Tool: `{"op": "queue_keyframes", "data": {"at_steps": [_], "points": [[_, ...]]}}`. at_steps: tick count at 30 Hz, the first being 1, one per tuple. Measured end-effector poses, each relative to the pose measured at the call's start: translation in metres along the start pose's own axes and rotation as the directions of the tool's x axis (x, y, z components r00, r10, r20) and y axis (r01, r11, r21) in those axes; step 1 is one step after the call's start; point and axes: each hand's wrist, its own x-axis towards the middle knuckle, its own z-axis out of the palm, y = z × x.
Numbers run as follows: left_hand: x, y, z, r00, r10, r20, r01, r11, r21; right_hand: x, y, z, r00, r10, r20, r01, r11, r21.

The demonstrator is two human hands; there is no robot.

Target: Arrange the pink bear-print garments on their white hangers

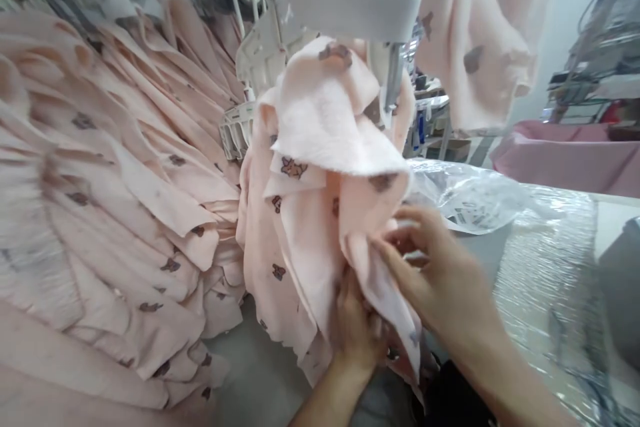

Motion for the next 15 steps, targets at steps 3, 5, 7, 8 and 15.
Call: {"op": "queue_keyframes", "data": {"at_steps": [3, 5, 7, 8, 15], "points": [[-0.023, -0.018, -0.007, 0.992, -0.100, -0.078, 0.098, 0.995, -0.032, -0.040, 0.048, 0.010, 0.960, 0.169, 0.225, -0.158, 0.985, -0.067], [-0.030, -0.020, -0.008, 0.990, -0.096, -0.099, 0.094, 0.995, -0.022, -0.063, 0.067, 0.015, 0.921, 0.226, 0.317, -0.223, 0.974, -0.048], [-0.030, -0.017, -0.005, 0.986, -0.091, -0.139, 0.091, 0.996, -0.006, -0.078, 0.074, 0.020, 0.905, 0.285, 0.316, -0.274, 0.958, -0.080], [-0.027, -0.016, -0.003, 0.983, -0.089, -0.163, 0.092, 0.996, 0.010, -0.082, 0.075, 0.022, 0.907, 0.309, 0.286, -0.288, 0.951, -0.115], [-0.014, -0.031, -0.004, 0.961, 0.076, -0.266, -0.025, 0.982, 0.188, -0.089, 0.076, -0.017, 0.989, 0.147, 0.033, -0.135, 0.959, -0.250]]}}
